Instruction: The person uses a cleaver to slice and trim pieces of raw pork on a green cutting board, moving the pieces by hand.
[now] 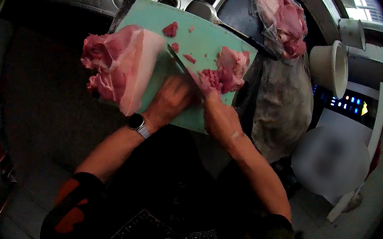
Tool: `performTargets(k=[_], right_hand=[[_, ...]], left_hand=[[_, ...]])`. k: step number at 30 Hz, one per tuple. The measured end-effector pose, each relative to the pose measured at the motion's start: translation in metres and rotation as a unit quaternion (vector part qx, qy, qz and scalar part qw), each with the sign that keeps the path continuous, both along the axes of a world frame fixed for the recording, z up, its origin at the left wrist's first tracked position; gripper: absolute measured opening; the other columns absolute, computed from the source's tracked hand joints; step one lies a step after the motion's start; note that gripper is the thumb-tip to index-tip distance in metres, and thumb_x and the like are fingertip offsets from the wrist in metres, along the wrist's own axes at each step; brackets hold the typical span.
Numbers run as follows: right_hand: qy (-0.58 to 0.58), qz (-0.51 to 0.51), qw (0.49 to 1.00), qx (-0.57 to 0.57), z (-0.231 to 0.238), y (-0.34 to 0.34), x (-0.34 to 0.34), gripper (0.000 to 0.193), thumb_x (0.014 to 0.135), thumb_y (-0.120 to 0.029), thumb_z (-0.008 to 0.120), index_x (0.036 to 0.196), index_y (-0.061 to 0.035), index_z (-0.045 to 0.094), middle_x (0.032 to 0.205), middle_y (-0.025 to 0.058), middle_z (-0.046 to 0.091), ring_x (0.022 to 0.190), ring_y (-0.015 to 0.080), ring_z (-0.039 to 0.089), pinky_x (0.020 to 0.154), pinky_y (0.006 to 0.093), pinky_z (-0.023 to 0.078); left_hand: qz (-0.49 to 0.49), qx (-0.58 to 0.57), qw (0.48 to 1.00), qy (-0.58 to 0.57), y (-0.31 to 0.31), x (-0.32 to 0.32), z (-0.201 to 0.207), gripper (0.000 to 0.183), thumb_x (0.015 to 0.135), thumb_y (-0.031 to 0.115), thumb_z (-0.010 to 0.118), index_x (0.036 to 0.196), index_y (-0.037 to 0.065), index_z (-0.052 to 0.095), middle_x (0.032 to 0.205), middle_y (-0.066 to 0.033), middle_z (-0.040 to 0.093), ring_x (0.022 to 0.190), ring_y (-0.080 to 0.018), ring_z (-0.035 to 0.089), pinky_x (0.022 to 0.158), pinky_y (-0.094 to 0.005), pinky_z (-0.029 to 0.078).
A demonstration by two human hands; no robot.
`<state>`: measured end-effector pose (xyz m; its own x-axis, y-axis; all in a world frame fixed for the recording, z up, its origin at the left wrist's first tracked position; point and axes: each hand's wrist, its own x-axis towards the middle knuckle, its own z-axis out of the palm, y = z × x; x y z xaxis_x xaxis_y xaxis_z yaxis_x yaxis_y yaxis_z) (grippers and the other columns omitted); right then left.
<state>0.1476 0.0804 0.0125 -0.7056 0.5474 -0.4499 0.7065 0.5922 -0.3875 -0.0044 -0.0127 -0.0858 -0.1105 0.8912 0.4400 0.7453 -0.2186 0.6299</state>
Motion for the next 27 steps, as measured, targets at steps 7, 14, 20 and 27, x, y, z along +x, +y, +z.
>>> performTargets(k=[7,14,20,27], right_hand=[[-0.063,-0.061,0.99,-0.11,0.029,-0.022,0.043,0.017,0.085,-0.002,0.047,0.099,-0.001,0.039,0.08,0.0302,0.062,0.078,0.0523,0.06,0.067,0.0594,0.045],[0.097,-0.033,0.994,0.027,-0.024,-0.002,-0.012,0.017,0.085,-0.001,0.047,0.101,-0.0008,0.039,0.079,0.0335,0.061,0.08,0.0521,0.061,0.067,0.0595,0.047],[-0.049,-0.03,0.998,-0.027,0.032,-0.005,0.032,0.02,0.085,-0.003,0.049,0.102,-0.0017,0.038,0.081,0.029,0.063,0.077,0.0495,0.062,0.065,0.0584,0.048],[-0.043,0.05,0.998,0.003,0.026,-0.028,0.058,0.018,0.086,-0.003,0.047,0.102,-0.0024,0.037,0.08,0.0259,0.063,0.074,0.0489,0.061,0.063,0.057,0.048]], left_hand=[[0.041,0.005,0.998,-0.036,-0.002,0.008,0.0,0.037,0.079,0.004,0.068,0.113,-0.004,0.056,0.11,-0.0217,0.056,0.096,-0.0401,0.053,0.087,-0.0492,0.045],[0.005,-0.053,0.998,-0.024,-0.003,0.006,0.002,0.04,0.079,0.005,0.069,0.116,-0.002,0.055,0.113,-0.0225,0.055,0.104,-0.0433,0.053,0.094,-0.0496,0.044],[0.005,-0.049,0.989,-0.142,-0.017,-0.001,0.02,0.038,0.079,0.002,0.066,0.116,0.001,0.057,0.114,-0.0197,0.056,0.108,-0.0401,0.053,0.095,-0.0468,0.043],[-0.032,-0.096,0.99,-0.094,-0.023,-0.004,0.001,0.036,0.078,-0.006,0.06,0.114,0.0,0.061,0.121,-0.02,0.056,0.113,-0.0412,0.052,0.096,-0.0478,0.043]])
